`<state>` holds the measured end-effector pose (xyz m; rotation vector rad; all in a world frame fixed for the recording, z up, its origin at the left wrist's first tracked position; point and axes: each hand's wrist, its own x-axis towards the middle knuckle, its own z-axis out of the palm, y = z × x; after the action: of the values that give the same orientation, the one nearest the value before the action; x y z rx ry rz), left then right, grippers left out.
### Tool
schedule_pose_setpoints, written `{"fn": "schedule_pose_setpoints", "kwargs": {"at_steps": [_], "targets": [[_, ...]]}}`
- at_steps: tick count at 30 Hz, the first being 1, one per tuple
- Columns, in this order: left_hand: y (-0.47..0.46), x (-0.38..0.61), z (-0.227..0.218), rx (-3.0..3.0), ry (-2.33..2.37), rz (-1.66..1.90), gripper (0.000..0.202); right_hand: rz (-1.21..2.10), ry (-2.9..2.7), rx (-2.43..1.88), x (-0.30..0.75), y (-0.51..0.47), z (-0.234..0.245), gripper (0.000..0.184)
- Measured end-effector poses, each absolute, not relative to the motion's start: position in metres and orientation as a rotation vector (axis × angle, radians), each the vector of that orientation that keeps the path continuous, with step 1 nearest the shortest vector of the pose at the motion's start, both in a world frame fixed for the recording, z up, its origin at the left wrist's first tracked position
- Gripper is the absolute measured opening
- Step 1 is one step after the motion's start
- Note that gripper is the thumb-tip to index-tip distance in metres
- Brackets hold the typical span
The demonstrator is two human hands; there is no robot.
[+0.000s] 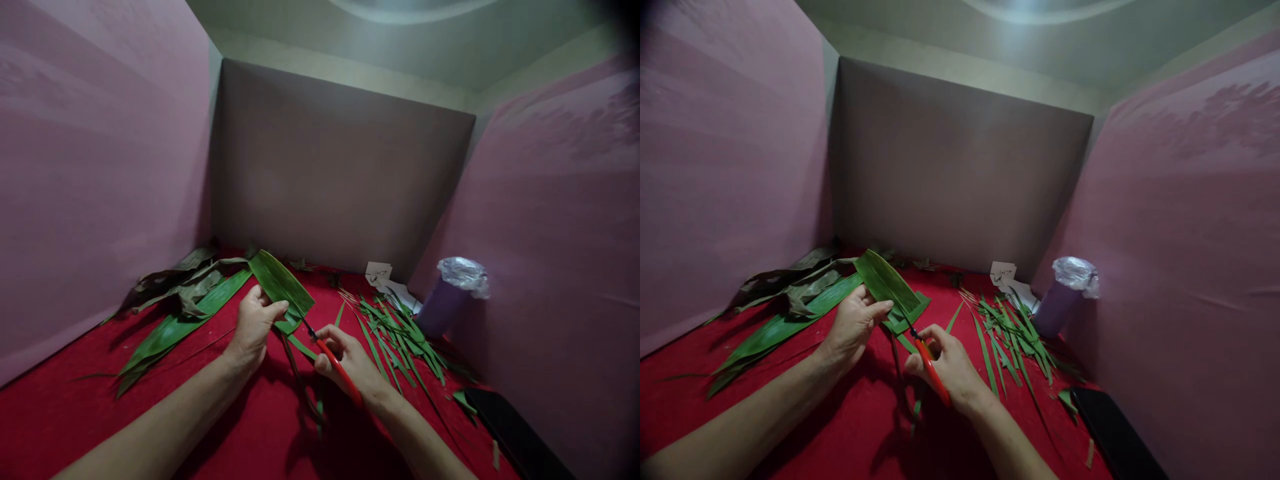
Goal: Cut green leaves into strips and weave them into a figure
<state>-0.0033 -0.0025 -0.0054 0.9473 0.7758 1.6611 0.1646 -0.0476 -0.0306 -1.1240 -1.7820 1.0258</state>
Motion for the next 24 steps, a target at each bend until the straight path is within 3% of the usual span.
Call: {"fn": "schedule_pose_setpoints", "kwargs": {"at_steps": [13,24], "targets": [[0.0011,-0.0035,-0.0113,0.992,0.765,1.642,0.034,1.144,-1.646,-1.069,0.1603,-0.0454,-0.0328,0.029],[0.0018,-0.0059,-0.0111,1.03,0.774,1.573,0.031,1.125,-1.633,-1.051,0.1595,-0.0422,-0.0369,0.034]]}}
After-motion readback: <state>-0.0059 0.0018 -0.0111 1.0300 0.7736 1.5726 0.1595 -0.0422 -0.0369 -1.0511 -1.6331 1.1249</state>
